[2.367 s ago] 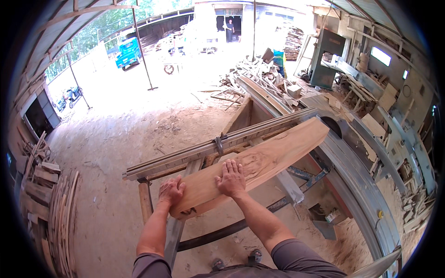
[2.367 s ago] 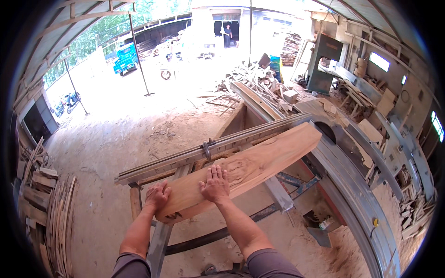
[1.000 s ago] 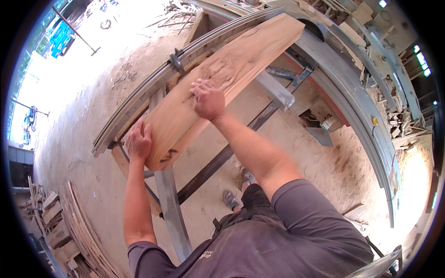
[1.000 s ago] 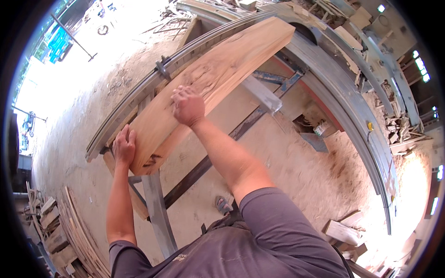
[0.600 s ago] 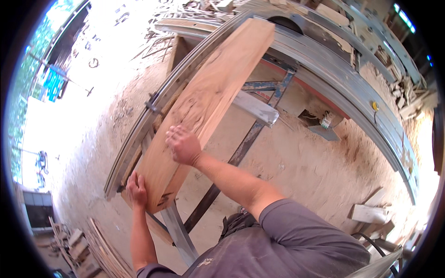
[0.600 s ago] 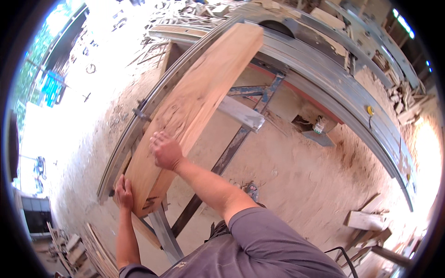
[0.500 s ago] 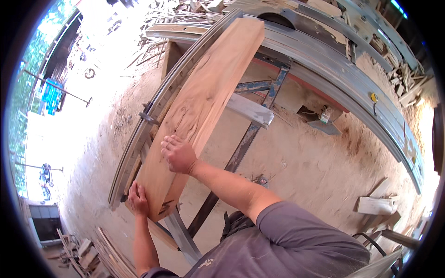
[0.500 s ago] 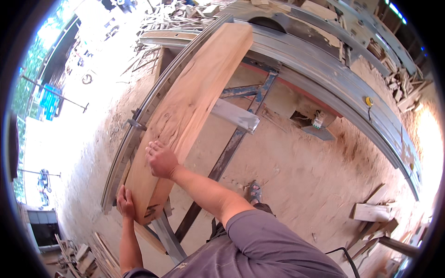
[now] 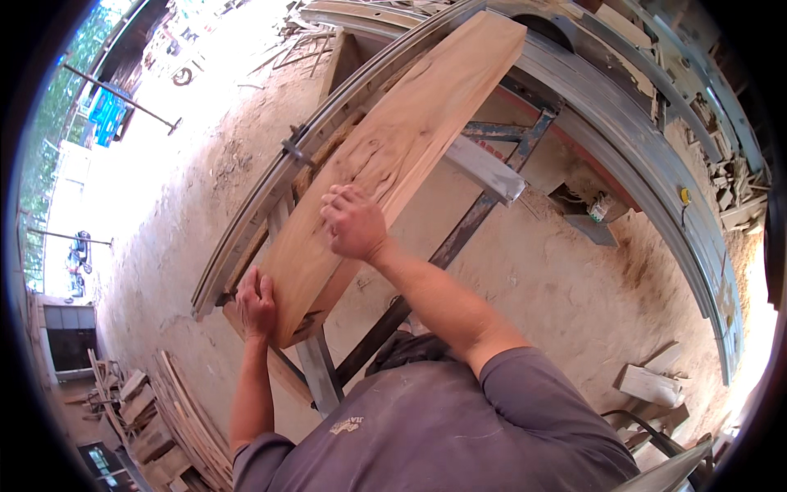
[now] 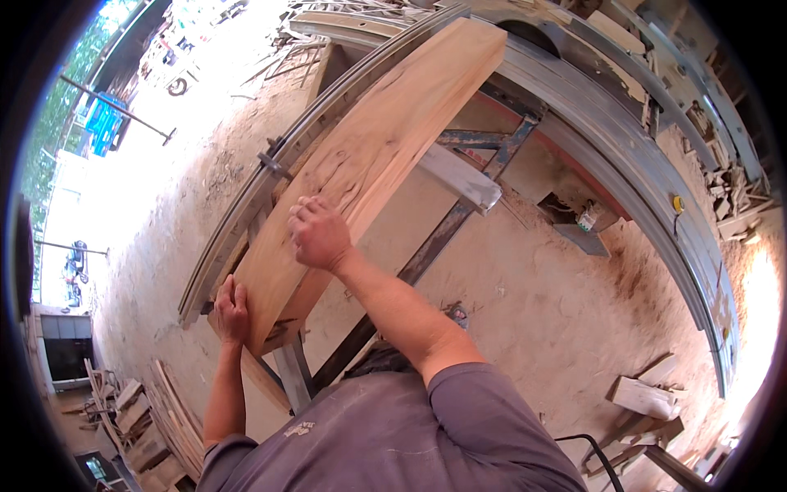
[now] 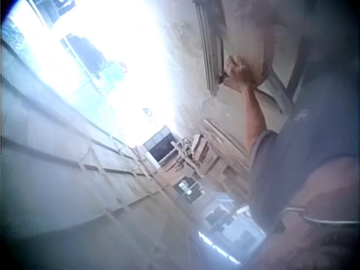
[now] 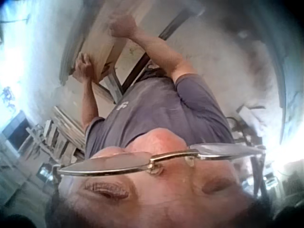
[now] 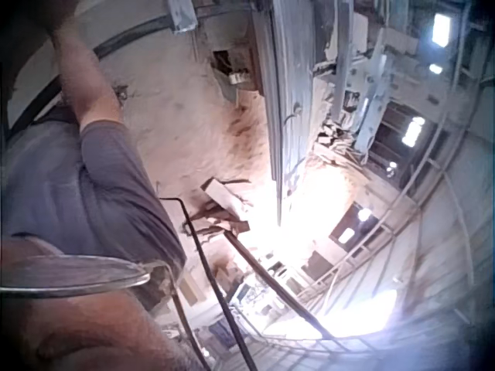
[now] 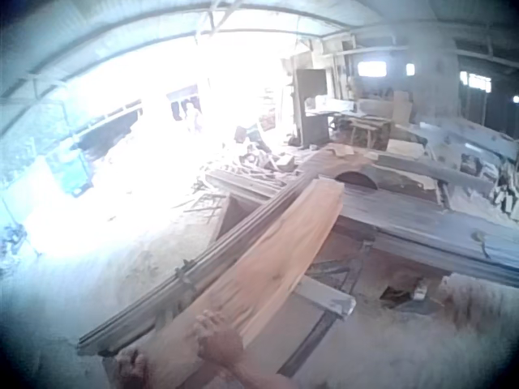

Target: The person measures a long wooden plank with a tape measure, marks it, and then rubs the surface with their hand. Another person assists by holding the plank while the recorder continues to measure and inspect it.

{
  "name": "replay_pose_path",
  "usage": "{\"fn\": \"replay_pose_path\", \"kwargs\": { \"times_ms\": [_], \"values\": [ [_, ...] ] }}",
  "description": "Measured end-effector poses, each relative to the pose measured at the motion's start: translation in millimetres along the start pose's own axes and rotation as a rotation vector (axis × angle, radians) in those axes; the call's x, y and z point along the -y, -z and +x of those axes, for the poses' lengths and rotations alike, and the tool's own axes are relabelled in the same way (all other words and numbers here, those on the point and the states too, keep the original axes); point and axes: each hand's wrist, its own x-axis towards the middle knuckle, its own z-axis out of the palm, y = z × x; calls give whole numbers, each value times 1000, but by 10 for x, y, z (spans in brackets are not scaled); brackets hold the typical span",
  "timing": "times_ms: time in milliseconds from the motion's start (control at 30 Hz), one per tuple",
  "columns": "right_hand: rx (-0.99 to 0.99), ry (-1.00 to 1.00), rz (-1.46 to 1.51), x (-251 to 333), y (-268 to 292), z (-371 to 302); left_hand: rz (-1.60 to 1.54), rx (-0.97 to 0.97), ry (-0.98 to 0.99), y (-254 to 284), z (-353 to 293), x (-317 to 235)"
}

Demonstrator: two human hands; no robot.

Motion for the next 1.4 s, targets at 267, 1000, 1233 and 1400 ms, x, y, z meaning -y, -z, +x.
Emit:
{"fn": "replay_pose_path", "kwargs": {
  "times_ms": [267, 1000, 1233, 1400],
  "values": [
    [426, -211, 1137, 1296, 673, 431, -63, -18, 55, -11, -81, 149],
    [654, 221, 2470, 2830, 1282, 546, -107, -84, 24, 44, -121, 94],
    [527, 199, 2331, 2856, 1291, 473, -96, -81, -5, 21, -112, 144],
    [579, 190, 2300, 2826, 1329, 456, -122, -92, -29, 24, -110, 138]
  ]
}}
